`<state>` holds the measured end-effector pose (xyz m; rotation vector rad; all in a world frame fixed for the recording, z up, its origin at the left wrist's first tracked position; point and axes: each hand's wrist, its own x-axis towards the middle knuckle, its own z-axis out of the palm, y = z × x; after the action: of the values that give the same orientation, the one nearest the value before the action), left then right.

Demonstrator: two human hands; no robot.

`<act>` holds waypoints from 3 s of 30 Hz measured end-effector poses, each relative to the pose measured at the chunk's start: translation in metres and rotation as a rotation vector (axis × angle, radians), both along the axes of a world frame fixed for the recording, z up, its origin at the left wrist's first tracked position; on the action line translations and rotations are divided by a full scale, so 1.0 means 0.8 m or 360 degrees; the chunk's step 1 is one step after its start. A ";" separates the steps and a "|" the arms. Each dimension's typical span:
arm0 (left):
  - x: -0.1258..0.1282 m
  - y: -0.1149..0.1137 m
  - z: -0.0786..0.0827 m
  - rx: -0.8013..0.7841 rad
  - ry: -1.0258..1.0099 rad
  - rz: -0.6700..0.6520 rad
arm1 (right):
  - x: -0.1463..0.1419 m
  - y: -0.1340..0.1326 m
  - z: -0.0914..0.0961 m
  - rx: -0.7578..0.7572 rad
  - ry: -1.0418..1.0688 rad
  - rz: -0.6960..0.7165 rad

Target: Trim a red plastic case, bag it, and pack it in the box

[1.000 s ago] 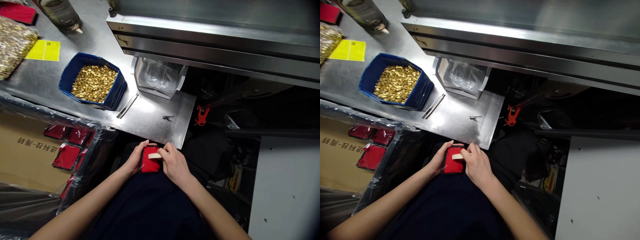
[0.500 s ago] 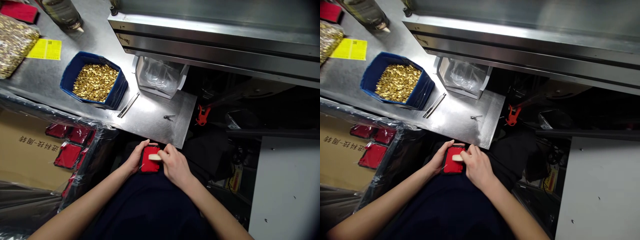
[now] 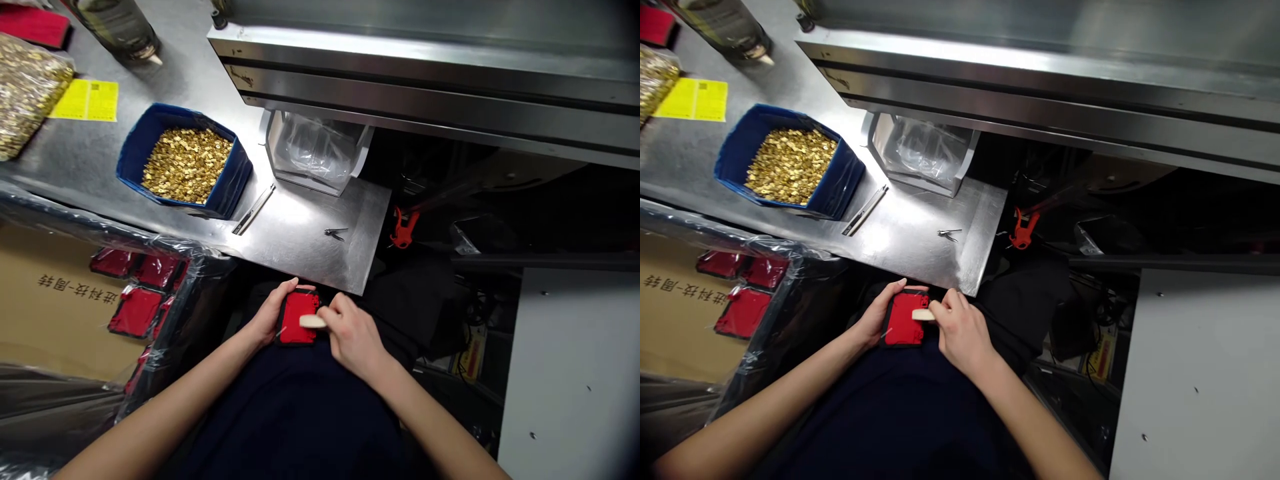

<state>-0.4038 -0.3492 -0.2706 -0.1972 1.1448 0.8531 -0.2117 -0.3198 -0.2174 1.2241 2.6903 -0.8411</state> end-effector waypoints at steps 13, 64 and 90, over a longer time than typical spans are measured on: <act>-0.003 0.003 0.003 -0.0024 -0.0065 -0.0031 | 0.013 -0.003 -0.003 -0.0038 0.0027 0.0013; 0.000 0.003 -0.003 0.0002 -0.0009 -0.0053 | -0.029 -0.007 0.000 0.0068 0.0027 0.0146; -0.004 0.009 0.004 -0.0065 -0.0080 -0.0040 | 0.002 -0.006 -0.001 -0.0002 -0.0054 -0.0081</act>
<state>-0.4073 -0.3420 -0.2675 -0.2359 1.1163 0.7987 -0.2103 -0.3247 -0.2180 1.3000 2.6423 -0.8196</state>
